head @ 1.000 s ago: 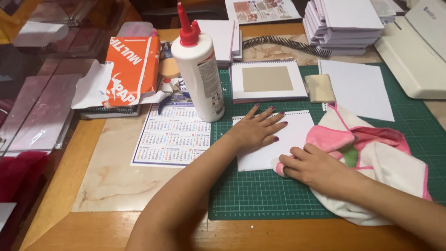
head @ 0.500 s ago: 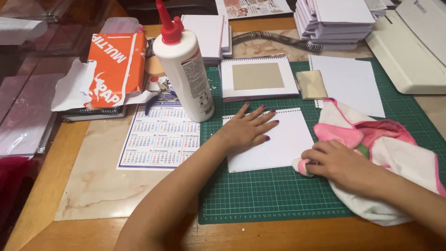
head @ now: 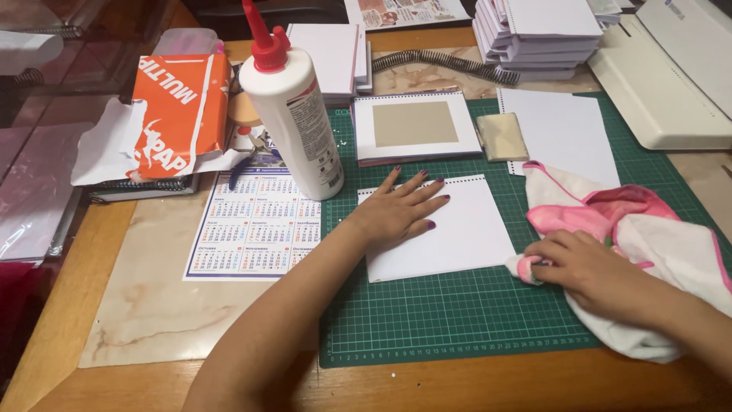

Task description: The person aligns a stack of white spiral-bound paper with a beige cover sheet on a green cutting mat. They smooth the pages with their hands and then use a small beige block to rub along the spiral binding edge. Finally, they wipe the surface of the notebook with a pink and white cloth.

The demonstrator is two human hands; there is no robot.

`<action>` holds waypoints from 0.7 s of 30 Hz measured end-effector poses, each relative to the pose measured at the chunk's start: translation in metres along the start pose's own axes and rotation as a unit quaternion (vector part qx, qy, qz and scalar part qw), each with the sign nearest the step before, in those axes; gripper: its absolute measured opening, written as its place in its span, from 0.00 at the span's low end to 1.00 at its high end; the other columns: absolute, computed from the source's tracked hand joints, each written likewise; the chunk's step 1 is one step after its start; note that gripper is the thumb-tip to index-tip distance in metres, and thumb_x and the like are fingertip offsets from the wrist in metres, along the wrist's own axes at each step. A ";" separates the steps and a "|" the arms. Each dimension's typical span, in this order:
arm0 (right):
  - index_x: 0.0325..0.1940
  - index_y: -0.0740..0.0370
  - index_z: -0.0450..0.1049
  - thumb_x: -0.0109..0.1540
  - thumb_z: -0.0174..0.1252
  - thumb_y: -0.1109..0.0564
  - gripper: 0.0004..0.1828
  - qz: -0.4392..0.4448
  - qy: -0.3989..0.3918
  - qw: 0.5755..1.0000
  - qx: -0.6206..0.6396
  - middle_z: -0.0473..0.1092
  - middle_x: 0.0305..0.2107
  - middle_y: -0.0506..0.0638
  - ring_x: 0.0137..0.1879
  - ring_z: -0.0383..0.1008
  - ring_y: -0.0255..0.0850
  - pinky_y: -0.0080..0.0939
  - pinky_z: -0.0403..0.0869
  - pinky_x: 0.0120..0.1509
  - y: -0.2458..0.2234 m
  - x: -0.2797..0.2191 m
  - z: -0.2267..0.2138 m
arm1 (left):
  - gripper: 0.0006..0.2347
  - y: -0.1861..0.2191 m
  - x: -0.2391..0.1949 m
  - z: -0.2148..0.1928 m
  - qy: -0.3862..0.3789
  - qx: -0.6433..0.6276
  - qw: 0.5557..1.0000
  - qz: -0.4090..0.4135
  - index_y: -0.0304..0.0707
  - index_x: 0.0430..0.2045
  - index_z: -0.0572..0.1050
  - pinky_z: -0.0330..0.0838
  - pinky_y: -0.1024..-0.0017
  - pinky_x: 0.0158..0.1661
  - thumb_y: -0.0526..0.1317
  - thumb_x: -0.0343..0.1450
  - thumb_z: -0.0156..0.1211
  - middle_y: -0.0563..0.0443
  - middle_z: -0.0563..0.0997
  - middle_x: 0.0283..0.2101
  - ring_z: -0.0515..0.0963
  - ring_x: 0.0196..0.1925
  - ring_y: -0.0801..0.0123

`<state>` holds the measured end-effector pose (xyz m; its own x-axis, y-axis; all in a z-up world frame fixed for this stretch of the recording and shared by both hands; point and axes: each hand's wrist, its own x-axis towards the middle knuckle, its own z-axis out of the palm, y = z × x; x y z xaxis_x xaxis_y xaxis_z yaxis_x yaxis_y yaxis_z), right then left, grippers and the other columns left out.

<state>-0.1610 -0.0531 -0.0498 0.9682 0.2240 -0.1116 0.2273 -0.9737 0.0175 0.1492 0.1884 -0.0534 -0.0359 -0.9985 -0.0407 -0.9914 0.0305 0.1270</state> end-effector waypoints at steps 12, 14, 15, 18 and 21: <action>0.41 0.53 0.77 0.61 0.51 0.62 0.10 -0.043 0.060 0.996 0.051 0.71 0.51 0.48 0.55 0.66 0.50 0.56 0.68 0.53 -0.017 0.034 -0.019 | 0.27 0.000 0.001 -0.002 -0.013 -0.014 1.000 -0.003 0.56 0.75 0.45 0.21 0.44 0.72 0.57 0.78 0.22 0.56 0.43 0.79 0.35 0.81 0.54; 0.41 0.52 0.78 0.58 0.52 0.63 0.12 -0.025 0.053 0.997 0.049 0.70 0.52 0.47 0.58 0.65 0.49 0.56 0.68 0.56 -0.001 0.029 -0.008 | 0.27 -0.003 0.003 0.002 -0.004 -0.007 1.000 0.002 0.56 0.75 0.45 0.22 0.44 0.72 0.57 0.78 0.22 0.56 0.43 0.79 0.36 0.81 0.54; 0.41 0.50 0.78 0.55 0.53 0.64 0.15 -0.008 0.044 0.998 0.048 0.70 0.53 0.45 0.60 0.65 0.48 0.55 0.68 0.58 0.006 0.026 -0.002 | 0.27 -0.005 0.003 0.005 0.006 -0.003 1.000 0.004 0.56 0.75 0.46 0.22 0.44 0.72 0.57 0.78 0.23 0.56 0.44 0.79 0.37 0.81 0.54; 0.42 0.48 0.80 0.56 0.54 0.62 0.15 0.013 0.041 0.998 0.047 0.70 0.56 0.45 0.66 0.63 0.49 0.60 0.68 0.62 0.015 0.012 0.009 | 0.27 -0.003 0.003 0.003 -0.006 -0.006 1.000 0.001 0.56 0.75 0.45 0.22 0.44 0.72 0.57 0.78 0.23 0.56 0.43 0.79 0.37 0.81 0.55; 0.39 0.50 0.79 0.59 0.54 0.60 0.09 0.049 0.056 0.993 0.091 0.72 0.52 0.43 0.61 0.67 0.46 0.54 0.68 0.60 0.010 0.003 0.003 | 0.28 0.003 0.000 -0.006 -0.029 -0.012 0.999 -0.007 0.56 0.75 0.43 0.20 0.45 0.72 0.57 0.77 0.20 0.56 0.41 0.80 0.34 0.81 0.56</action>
<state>-0.1561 -0.0627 -0.0528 0.9926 0.1209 -0.0070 0.1183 -0.9804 -0.1577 0.1475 0.1882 -0.0467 -0.0299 -0.9945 -0.1002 -0.9887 0.0147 0.1489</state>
